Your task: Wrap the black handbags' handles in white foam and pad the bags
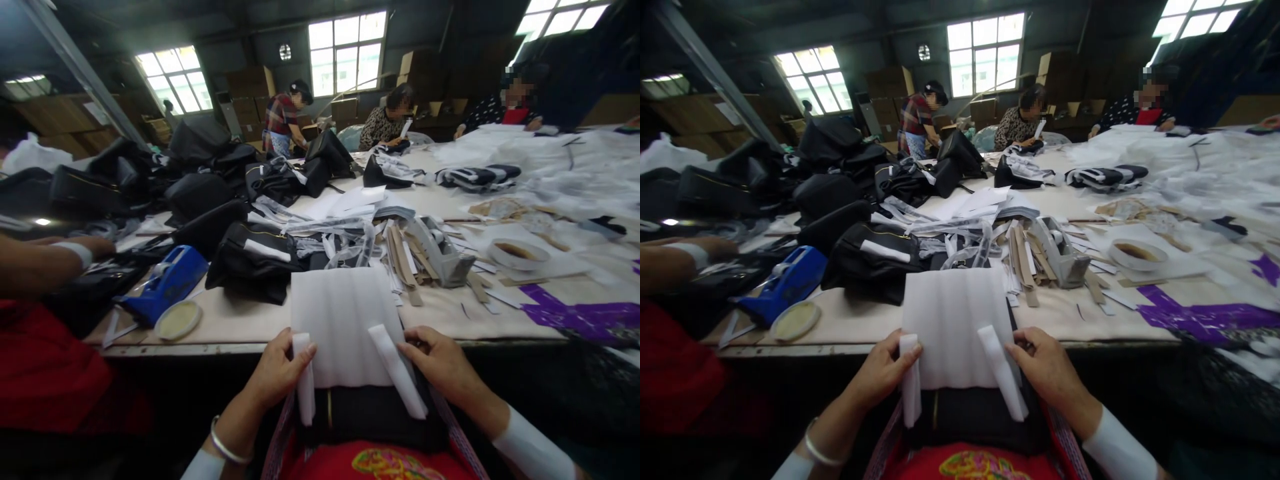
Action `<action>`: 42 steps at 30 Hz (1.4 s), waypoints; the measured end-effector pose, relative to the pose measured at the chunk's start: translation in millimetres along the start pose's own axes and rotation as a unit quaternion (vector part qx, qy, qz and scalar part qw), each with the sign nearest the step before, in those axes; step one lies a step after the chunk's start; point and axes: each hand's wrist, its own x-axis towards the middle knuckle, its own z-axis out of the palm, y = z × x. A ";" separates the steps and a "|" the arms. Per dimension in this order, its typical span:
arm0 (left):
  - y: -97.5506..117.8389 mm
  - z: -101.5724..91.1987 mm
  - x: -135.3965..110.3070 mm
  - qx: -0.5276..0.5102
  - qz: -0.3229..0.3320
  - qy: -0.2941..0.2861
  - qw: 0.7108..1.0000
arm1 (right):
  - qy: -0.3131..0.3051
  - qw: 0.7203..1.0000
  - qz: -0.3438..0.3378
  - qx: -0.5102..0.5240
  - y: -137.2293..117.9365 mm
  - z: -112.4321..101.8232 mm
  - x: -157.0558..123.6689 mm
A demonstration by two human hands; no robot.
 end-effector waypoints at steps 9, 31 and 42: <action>-7.4 -3.9 -30.8 -0.032 0.032 -0.080 0.996 | -0.102 0.995 -0.012 0.002 -1.8 -6.3 -19.9; -50.3 43.1 -34.8 0.313 0.170 0.129 0.926 | -0.154 0.960 -0.027 -0.230 2.0 -20.2 -28.0; -45.4 26.2 0.9 0.223 0.255 0.231 0.912 | -0.055 0.993 -0.043 0.096 -71.7 -49.5 49.6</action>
